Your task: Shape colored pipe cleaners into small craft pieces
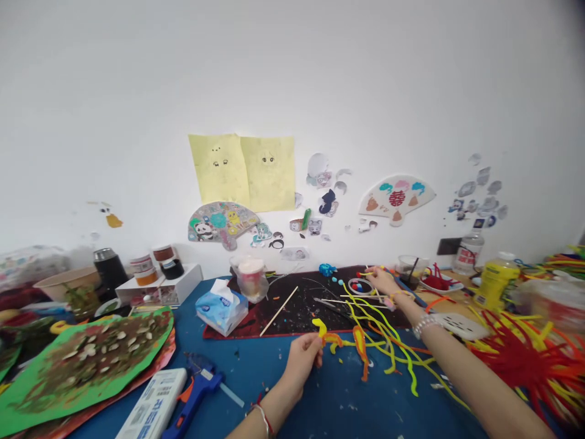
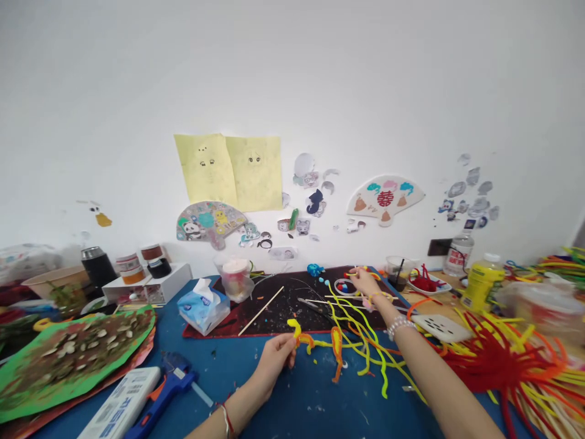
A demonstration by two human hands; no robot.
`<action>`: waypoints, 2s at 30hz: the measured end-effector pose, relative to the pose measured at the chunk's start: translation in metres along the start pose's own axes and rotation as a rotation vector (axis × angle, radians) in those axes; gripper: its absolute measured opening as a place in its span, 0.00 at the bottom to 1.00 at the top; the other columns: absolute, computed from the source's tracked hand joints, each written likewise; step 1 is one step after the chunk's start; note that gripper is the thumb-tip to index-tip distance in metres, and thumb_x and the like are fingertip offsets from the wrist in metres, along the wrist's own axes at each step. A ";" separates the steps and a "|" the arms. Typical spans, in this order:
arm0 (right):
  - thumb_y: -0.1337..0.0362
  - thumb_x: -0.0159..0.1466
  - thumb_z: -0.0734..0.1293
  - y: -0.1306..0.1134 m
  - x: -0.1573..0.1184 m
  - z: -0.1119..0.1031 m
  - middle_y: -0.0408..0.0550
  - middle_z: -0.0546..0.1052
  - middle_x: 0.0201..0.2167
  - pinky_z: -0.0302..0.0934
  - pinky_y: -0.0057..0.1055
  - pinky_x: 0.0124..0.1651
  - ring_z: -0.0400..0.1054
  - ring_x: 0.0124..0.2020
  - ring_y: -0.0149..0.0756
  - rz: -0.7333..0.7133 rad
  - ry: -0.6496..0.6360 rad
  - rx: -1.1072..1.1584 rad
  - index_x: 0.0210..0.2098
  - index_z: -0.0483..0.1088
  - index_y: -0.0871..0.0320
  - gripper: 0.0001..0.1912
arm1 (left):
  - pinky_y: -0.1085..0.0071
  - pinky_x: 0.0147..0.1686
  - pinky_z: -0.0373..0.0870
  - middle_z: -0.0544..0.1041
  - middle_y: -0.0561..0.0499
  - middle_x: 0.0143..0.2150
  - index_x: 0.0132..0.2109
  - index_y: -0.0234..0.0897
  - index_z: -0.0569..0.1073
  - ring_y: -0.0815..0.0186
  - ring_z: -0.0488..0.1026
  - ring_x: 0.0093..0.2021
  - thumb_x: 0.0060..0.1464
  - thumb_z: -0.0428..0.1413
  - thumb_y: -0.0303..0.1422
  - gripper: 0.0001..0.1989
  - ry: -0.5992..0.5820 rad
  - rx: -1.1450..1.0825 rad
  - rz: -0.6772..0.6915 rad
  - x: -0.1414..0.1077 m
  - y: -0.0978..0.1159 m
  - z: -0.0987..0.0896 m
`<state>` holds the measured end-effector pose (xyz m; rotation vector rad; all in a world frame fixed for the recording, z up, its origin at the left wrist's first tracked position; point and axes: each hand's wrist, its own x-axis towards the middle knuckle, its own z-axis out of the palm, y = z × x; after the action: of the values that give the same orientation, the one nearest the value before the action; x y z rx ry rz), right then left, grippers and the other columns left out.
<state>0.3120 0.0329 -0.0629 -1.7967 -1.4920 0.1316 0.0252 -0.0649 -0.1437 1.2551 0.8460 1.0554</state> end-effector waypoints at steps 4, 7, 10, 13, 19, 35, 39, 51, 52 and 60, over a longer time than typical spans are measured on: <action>0.72 0.52 0.61 -0.025 -0.067 0.016 0.46 0.73 0.33 0.60 0.25 0.33 0.66 0.29 0.29 -0.210 -0.317 0.089 0.42 0.69 0.59 0.18 | 0.77 0.17 0.48 0.62 0.57 0.17 0.24 0.32 0.66 0.76 0.57 0.15 0.44 0.55 0.45 0.18 0.008 -0.073 -0.002 0.004 -0.004 -0.003; 0.69 0.53 0.63 -0.046 -0.121 0.017 0.47 0.69 0.42 0.61 0.25 0.33 0.66 0.32 0.28 -0.457 -0.734 0.232 0.58 0.52 0.53 0.34 | 0.77 0.18 0.49 0.62 0.57 0.18 0.24 0.33 0.65 0.76 0.57 0.17 0.44 0.56 0.46 0.19 0.007 -0.168 -0.001 0.005 -0.006 -0.004; 0.62 0.55 0.64 -0.065 -0.156 0.023 0.48 0.70 0.39 0.60 0.27 0.34 0.65 0.31 0.30 -0.431 -0.752 0.309 0.56 0.55 0.55 0.30 | 0.77 0.19 0.50 0.63 0.57 0.19 0.25 0.32 0.66 0.76 0.57 0.17 0.44 0.56 0.45 0.18 -0.014 -0.192 -0.026 0.004 -0.007 -0.004; 0.59 0.60 0.59 -0.072 -0.170 0.040 0.46 0.71 0.28 0.59 0.28 0.31 0.64 0.27 0.31 -0.299 -0.614 0.416 0.41 0.66 0.60 0.14 | 0.77 0.19 0.51 0.64 0.56 0.20 0.27 0.32 0.67 0.76 0.58 0.17 0.45 0.56 0.44 0.17 -0.041 -0.175 -0.041 0.002 -0.005 -0.003; 0.58 0.63 0.56 -0.062 -0.184 0.066 0.41 0.68 0.21 0.58 0.27 0.26 0.62 0.20 0.29 -0.224 -0.497 0.581 0.44 0.63 0.59 0.15 | 0.77 0.19 0.53 0.68 0.54 0.21 0.31 0.31 0.70 0.75 0.59 0.17 0.47 0.53 0.44 0.17 -0.153 0.051 0.006 -0.002 -0.002 0.001; 0.59 0.56 0.62 0.013 -0.129 -0.003 0.49 0.75 0.32 0.55 0.27 0.31 0.67 0.35 0.38 -0.120 -0.024 -0.394 0.37 0.69 0.56 0.11 | 0.77 0.20 0.51 0.62 0.59 0.16 0.29 0.35 0.63 0.74 0.57 0.16 0.48 0.51 0.47 0.17 0.064 0.117 0.084 0.016 -0.005 -0.022; 0.60 0.56 0.61 0.023 -0.128 -0.002 0.45 0.72 0.22 0.51 0.26 0.25 0.67 0.25 0.35 -0.059 -0.034 -0.358 0.28 0.69 0.55 0.07 | 0.77 0.19 0.51 0.62 0.60 0.16 0.29 0.35 0.63 0.74 0.58 0.16 0.46 0.52 0.47 0.18 0.052 0.092 0.059 0.018 -0.008 -0.023; 0.60 0.55 0.63 -0.005 -0.140 0.024 0.46 0.73 0.27 0.59 0.30 0.36 0.66 0.31 0.34 -0.274 -0.291 0.067 0.29 0.70 0.60 0.09 | 0.76 0.21 0.52 0.63 0.58 0.19 0.29 0.34 0.64 0.75 0.59 0.18 0.44 0.56 0.44 0.17 -0.011 -0.109 -0.008 0.014 -0.004 -0.022; 0.61 0.55 0.62 -0.006 -0.140 0.024 0.45 0.73 0.26 0.59 0.29 0.33 0.66 0.28 0.33 -0.268 -0.310 0.106 0.31 0.69 0.60 0.09 | 0.76 0.21 0.53 0.63 0.58 0.19 0.28 0.34 0.63 0.75 0.59 0.19 0.44 0.57 0.43 0.17 -0.030 -0.144 -0.019 0.013 -0.003 -0.021; 0.60 0.56 0.64 -0.044 -0.160 0.020 0.45 0.69 0.30 0.63 0.30 0.37 0.67 0.33 0.31 -0.281 -0.387 0.734 0.34 0.63 0.59 0.09 | 0.76 0.24 0.54 0.56 0.59 0.22 0.32 0.33 0.63 0.77 0.56 0.20 0.46 0.57 0.37 0.13 -0.293 -0.380 -0.170 -0.005 0.008 -0.001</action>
<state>0.2182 -0.0963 -0.1114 -0.9954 -1.6500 0.8093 0.0214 -0.0698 -0.1357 0.9662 0.4892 0.8237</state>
